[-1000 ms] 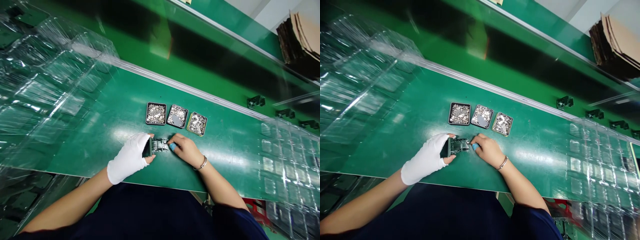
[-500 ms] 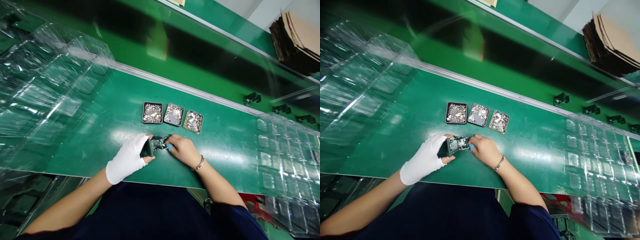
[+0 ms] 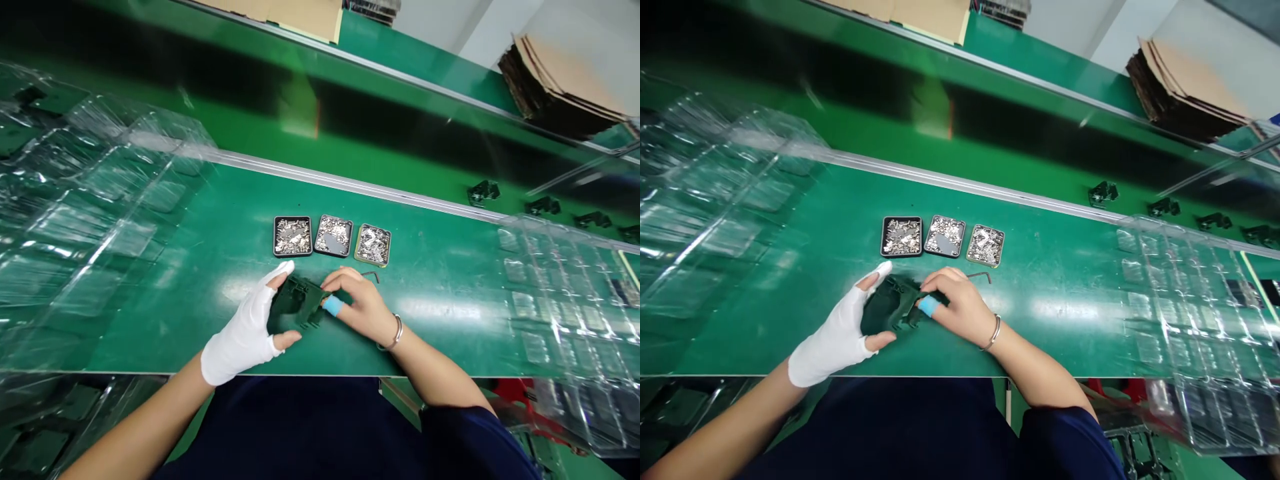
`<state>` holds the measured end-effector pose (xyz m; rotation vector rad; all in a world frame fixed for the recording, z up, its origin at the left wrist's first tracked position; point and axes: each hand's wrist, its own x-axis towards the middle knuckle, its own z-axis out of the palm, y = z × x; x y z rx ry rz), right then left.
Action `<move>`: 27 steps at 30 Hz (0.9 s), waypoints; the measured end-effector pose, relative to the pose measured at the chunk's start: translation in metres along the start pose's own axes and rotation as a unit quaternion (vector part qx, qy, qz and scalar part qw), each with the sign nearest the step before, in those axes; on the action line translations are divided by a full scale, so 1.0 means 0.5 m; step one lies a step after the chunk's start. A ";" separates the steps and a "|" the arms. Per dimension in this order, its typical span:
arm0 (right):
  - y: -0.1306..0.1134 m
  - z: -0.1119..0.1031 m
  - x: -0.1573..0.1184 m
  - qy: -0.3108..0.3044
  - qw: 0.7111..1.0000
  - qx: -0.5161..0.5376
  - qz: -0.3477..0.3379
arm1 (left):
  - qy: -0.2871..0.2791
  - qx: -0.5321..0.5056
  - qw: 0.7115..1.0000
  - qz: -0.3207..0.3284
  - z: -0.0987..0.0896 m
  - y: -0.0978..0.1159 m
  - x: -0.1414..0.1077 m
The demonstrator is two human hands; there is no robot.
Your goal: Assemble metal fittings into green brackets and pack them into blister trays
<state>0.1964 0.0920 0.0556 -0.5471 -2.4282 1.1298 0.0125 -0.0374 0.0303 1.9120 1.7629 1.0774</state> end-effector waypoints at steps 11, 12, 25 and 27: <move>0.050 -0.097 0.028 -0.042 0.975 -0.216 -0.026 | -0.117 0.087 0.989 0.024 0.001 0.010 0.041; 0.072 -0.119 0.040 -0.017 0.970 -0.240 0.032 | -0.132 0.078 0.988 0.025 -0.001 0.012 0.042; 0.164 -0.143 0.079 0.010 0.952 -0.281 0.119 | -0.104 0.035 0.994 -0.029 -0.009 0.022 0.054; 0.157 -0.158 0.072 0.029 0.977 -0.175 0.119 | -0.059 0.030 0.997 -0.039 -0.018 0.028 0.066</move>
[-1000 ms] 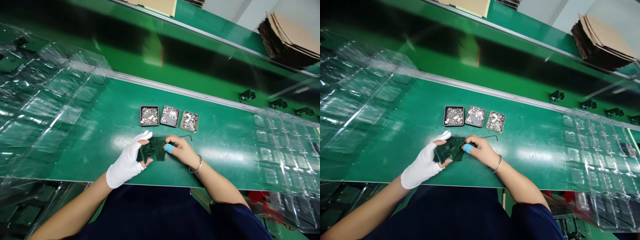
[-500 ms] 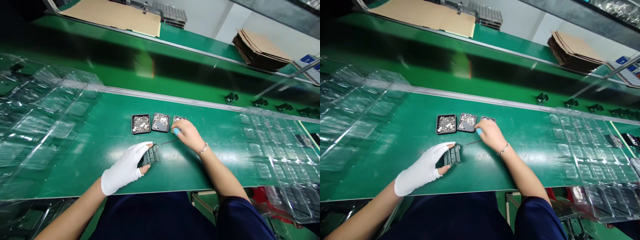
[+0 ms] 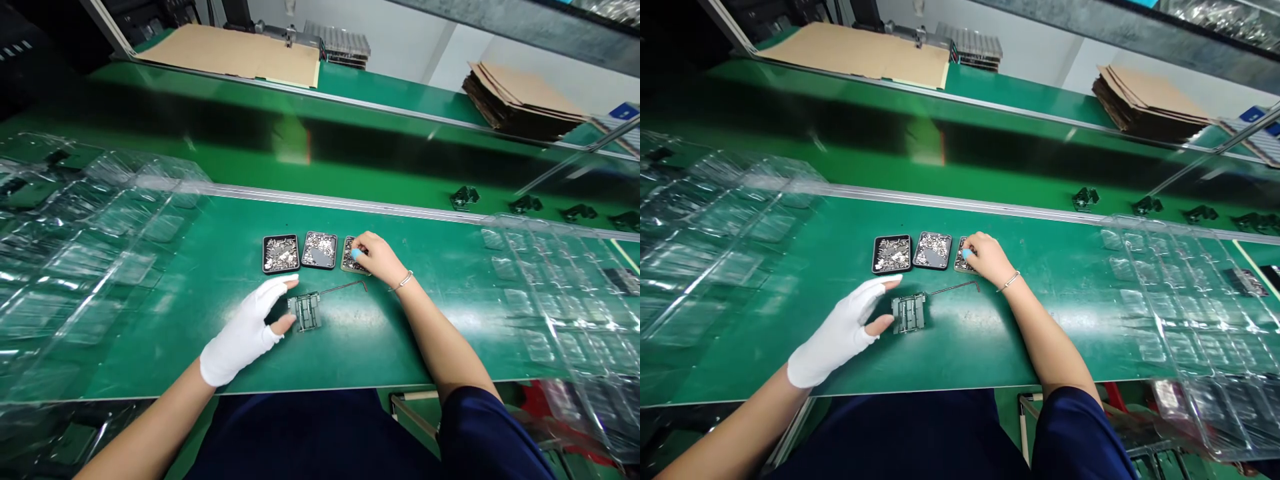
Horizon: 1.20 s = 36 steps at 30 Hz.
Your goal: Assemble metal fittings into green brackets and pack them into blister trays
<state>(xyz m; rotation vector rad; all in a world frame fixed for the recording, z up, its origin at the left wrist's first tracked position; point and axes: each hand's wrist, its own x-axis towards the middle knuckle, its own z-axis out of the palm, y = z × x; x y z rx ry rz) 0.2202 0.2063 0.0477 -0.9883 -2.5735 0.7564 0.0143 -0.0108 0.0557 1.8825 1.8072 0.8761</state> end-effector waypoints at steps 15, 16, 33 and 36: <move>-0.192 -0.018 -0.085 -0.185 0.929 0.174 -0.270 | -0.137 -0.290 0.945 -0.063 -0.013 0.062 0.060; -0.195 -0.021 -0.088 -0.190 0.926 0.145 -0.292 | -0.154 -0.323 0.931 -0.075 -0.013 0.059 0.057; -0.265 -0.009 -0.137 -0.082 0.877 -0.146 -0.450 | -0.340 -0.258 0.903 -0.053 -0.037 0.043 0.025; -0.265 -0.006 -0.138 -0.088 0.877 -0.149 -0.447 | -0.312 -0.235 0.920 -0.013 -0.030 0.041 0.022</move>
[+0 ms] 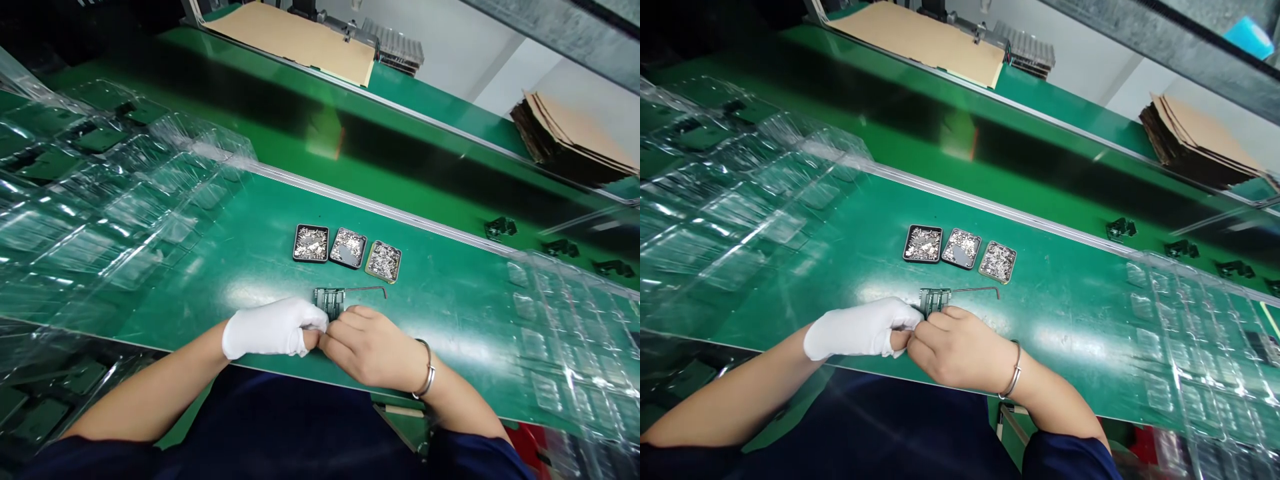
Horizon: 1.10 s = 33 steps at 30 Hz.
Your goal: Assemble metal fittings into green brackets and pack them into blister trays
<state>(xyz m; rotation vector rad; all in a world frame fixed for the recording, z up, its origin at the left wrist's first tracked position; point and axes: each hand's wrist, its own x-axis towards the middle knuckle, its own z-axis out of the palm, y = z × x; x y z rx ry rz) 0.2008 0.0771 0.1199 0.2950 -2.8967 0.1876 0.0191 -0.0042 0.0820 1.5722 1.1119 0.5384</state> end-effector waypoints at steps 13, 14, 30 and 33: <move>0.001 0.011 0.005 0.003 0.999 0.039 -0.023 | 0.006 -0.001 1.000 -0.008 0.011 -0.020 -0.007; 0.004 0.013 0.004 0.004 0.999 0.043 -0.018 | 0.022 -0.013 1.000 -0.014 0.010 -0.020 -0.007; 0.066 0.071 -0.008 0.169 0.888 0.282 0.323 | 0.420 0.148 0.893 0.065 0.021 -0.037 0.017; 0.073 0.092 -0.013 0.126 0.923 0.192 0.309 | 0.336 0.073 0.939 0.000 0.017 -0.057 0.031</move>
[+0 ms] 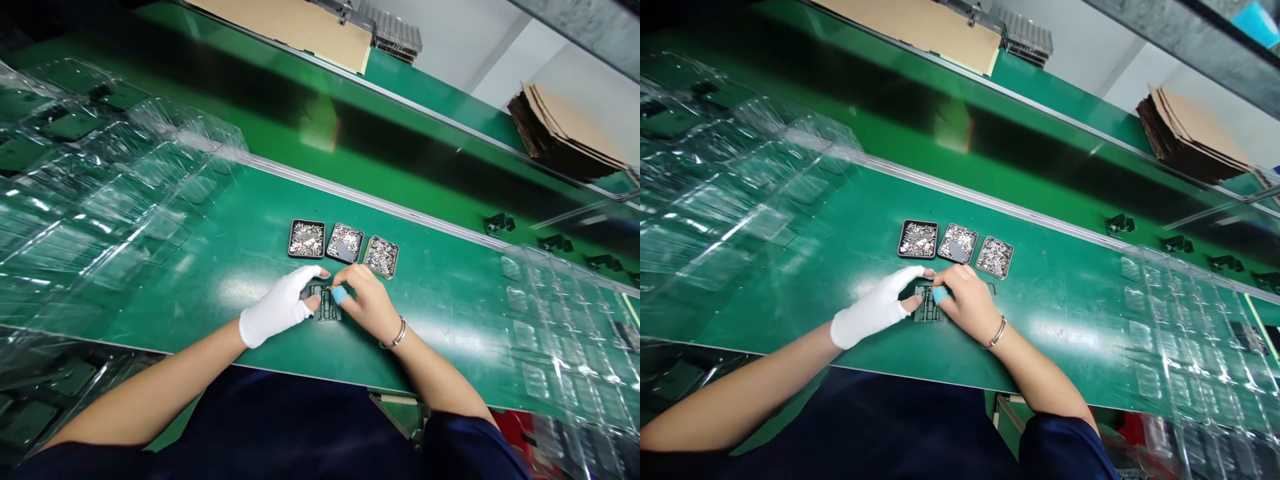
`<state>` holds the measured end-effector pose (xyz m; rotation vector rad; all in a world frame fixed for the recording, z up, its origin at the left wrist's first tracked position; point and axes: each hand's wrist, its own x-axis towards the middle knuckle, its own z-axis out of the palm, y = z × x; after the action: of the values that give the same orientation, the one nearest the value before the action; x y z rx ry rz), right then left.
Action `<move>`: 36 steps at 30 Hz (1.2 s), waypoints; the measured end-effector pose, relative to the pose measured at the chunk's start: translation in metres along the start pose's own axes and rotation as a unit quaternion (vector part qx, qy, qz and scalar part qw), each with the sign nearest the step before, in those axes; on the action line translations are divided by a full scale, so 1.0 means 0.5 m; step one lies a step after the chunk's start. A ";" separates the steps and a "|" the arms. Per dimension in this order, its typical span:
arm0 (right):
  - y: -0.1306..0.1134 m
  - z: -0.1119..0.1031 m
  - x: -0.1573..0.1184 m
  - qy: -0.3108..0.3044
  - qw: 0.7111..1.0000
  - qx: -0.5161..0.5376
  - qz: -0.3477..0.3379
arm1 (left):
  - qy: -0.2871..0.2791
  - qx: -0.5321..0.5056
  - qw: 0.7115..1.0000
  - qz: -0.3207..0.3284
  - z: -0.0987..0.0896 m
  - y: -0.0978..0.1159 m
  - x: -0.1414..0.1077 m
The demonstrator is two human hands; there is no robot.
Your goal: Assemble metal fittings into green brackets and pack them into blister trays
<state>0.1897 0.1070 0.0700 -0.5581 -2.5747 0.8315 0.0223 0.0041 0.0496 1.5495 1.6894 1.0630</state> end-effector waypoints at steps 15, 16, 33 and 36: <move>0.070 -0.016 0.008 -0.018 0.995 0.029 0.092 | -0.095 -0.072 0.991 -0.068 -0.013 -0.019 -0.006; 0.076 -0.016 0.008 -0.033 0.995 -0.009 0.092 | -0.098 -0.070 0.990 -0.068 -0.016 -0.020 -0.008; 0.033 0.019 0.008 0.010 0.999 -0.044 0.000 | 0.040 0.093 0.994 0.041 -0.022 0.009 -0.007; 0.001 0.019 -0.002 0.047 0.996 0.070 -0.030 | 0.025 0.184 0.976 0.110 -0.019 0.026 0.000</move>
<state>0.1862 0.1026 0.0623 -0.4651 -2.4132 0.9349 0.0207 0.0028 0.0655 1.9972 1.8591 0.9392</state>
